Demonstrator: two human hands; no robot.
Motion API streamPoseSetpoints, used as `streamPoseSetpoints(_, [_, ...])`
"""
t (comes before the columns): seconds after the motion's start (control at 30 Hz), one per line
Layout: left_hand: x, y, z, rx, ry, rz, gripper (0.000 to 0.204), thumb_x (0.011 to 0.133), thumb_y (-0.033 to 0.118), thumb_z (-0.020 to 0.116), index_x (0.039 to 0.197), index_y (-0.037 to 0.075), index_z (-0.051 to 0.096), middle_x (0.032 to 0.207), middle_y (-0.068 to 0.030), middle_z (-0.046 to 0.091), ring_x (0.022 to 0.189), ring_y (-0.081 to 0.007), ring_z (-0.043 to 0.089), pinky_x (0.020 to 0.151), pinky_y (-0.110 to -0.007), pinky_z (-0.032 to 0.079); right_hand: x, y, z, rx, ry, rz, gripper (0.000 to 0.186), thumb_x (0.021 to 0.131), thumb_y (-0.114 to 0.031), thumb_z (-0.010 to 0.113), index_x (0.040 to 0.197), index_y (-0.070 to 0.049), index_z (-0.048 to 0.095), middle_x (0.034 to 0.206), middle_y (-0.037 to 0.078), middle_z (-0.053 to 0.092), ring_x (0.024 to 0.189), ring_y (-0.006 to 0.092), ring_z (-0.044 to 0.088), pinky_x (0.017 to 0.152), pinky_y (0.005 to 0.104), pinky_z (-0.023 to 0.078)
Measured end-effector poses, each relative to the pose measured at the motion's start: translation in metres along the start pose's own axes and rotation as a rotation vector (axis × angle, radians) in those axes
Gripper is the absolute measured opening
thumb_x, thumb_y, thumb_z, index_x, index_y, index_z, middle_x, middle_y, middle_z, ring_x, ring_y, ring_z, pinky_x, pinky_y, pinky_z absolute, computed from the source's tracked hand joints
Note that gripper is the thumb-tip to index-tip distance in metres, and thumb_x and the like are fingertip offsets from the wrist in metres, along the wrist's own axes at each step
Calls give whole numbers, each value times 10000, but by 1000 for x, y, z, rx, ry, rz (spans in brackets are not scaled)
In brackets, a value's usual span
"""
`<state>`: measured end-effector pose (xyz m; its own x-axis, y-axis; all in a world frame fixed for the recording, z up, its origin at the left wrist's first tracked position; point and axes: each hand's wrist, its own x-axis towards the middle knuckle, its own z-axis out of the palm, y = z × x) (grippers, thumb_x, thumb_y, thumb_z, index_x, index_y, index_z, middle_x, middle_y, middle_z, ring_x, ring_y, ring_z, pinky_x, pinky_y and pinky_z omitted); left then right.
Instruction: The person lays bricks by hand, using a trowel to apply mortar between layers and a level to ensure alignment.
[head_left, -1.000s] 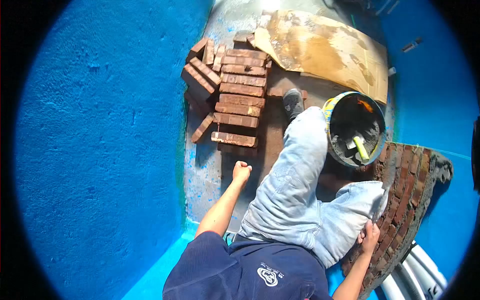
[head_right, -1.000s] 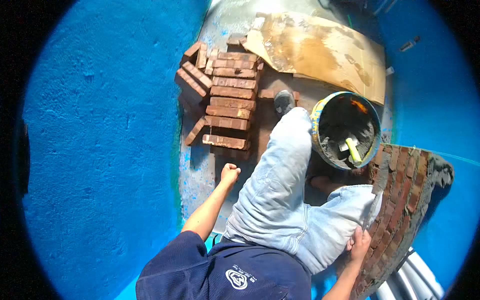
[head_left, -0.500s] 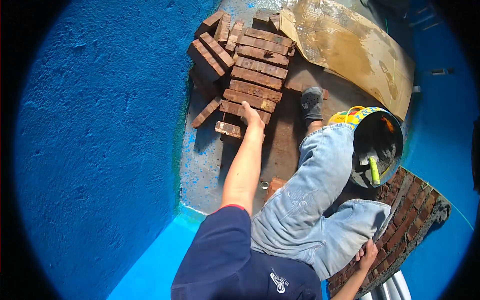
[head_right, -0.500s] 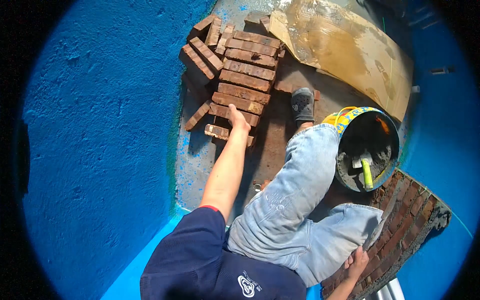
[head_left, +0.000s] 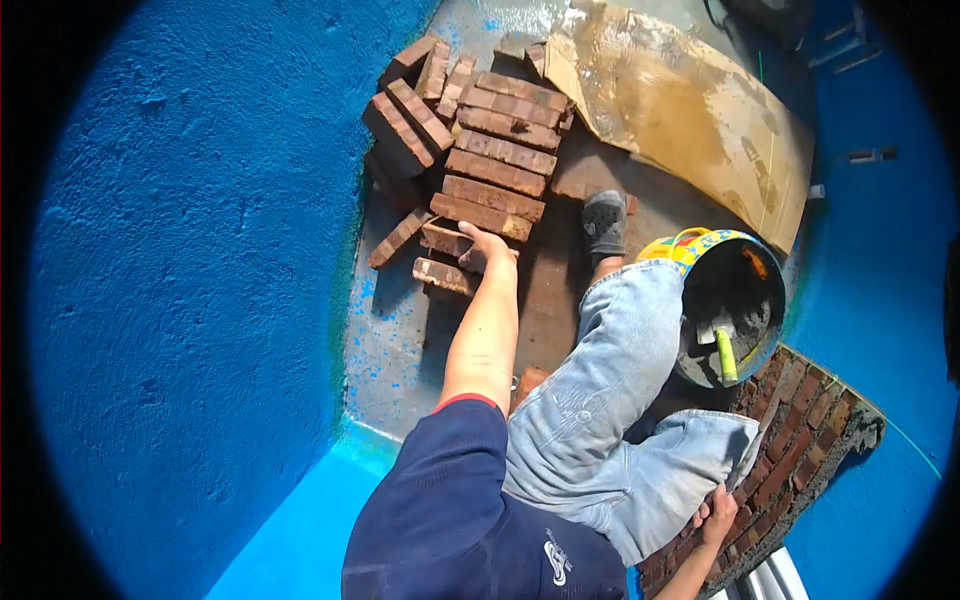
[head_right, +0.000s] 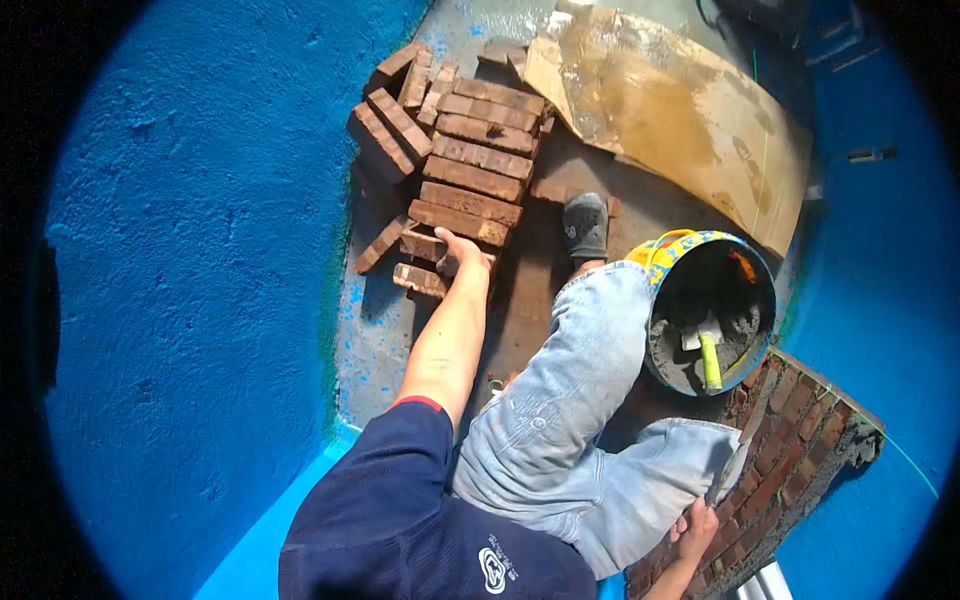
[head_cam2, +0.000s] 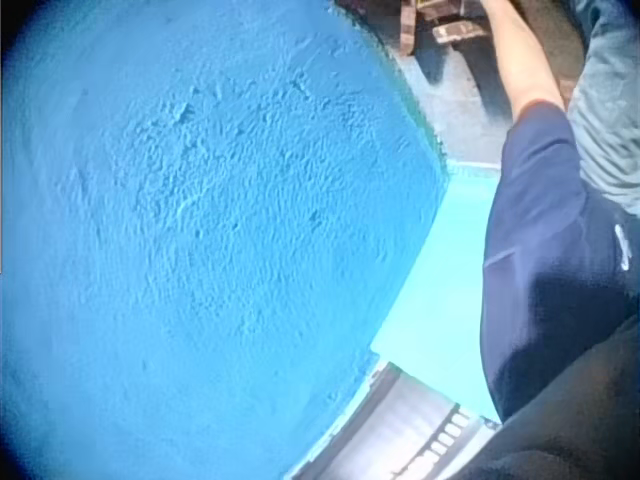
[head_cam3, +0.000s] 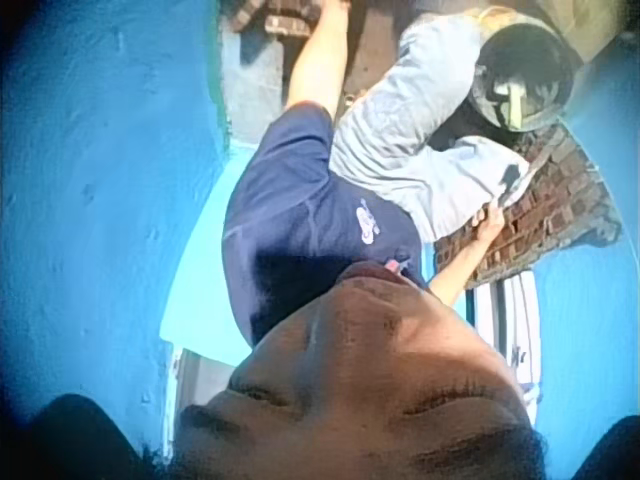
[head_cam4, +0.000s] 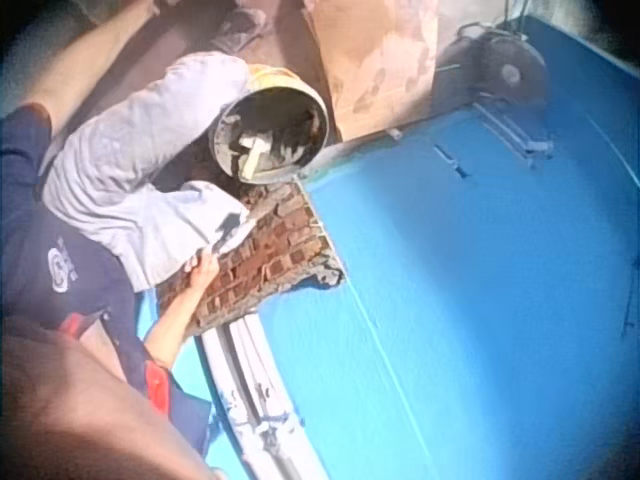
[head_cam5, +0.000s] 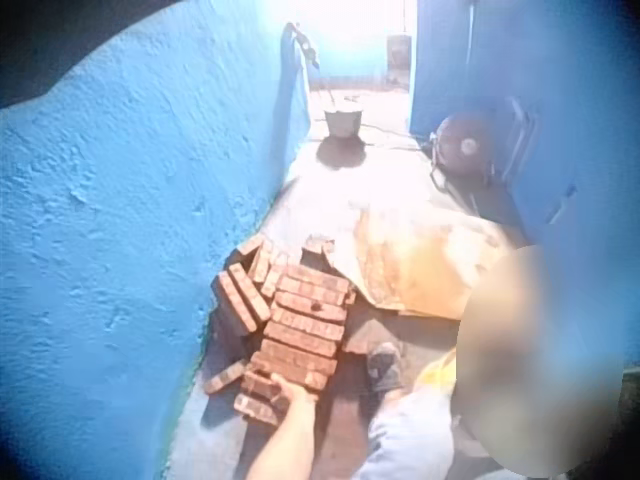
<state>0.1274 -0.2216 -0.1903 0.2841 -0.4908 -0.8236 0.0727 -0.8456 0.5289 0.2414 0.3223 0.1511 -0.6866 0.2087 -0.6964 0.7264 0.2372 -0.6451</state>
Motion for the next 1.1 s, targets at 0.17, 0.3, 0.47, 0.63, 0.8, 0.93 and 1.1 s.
streamPoseSetpoints(0.17, [40,24,-25,362,328,244,868,928,412,543,1425,-156,114,1486,-328,229,1374,-378,319,1118,-406,317,-3,12,-12,15,-92,-21,400,951,-341,572,688,-74,430,485,25,410,338,131,366,325,275,297])
streamPoseSetpoints(0.3, [-23,17,-29,204,17,196,633,921,220,603,1350,-140,308,1321,-248,486,1116,-332,578,926,-421,512,-3,24,-23,113,-28,-21,381,943,-342,589,717,-70,446,509,26,423,361,130,378,335,275,307])
streamPoseSetpoints(0.47, [-30,49,-99,53,-287,241,442,884,98,618,1250,-96,464,1194,-156,588,1045,-274,618,870,-419,539,0,23,-17,199,-38,-51,299,946,-291,585,766,-79,475,530,10,427,375,122,376,346,265,323])
streamPoseSetpoints(0.63, [-128,120,-194,-146,-961,95,471,957,275,512,1346,18,443,1301,-143,549,1205,-302,529,1032,-437,424,7,30,-19,232,-28,-32,324,947,-290,596,729,-99,451,521,2,419,363,107,368,326,250,310])
streamPoseSetpoints(0.8, [-186,170,-268,-142,-1395,-69,937,840,706,477,1446,15,293,1328,-228,500,1184,-399,529,984,-580,432,4,36,-19,258,-54,-105,316,938,-295,600,737,-107,446,518,-11,403,365,99,366,324,240,303])
streamPoseSetpoints(0.93, [-175,180,-312,-193,-1494,-182,959,811,682,557,1458,33,276,1307,-258,506,1102,-421,583,916,-562,494,-4,50,-9,294,-116,-136,286,930,-280,618,753,-124,457,554,-28,401,394,81,364,335,224,306])
streamPoseSetpoints(1.1, [-189,166,-301,-255,-1573,-213,922,812,611,594,1453,29,280,1346,-278,456,1117,-413,560,911,-538,494,-10,51,-1,319,-128,-190,267,929,-261,617,775,-112,457,598,-33,411,440,72,362,352,231,306])
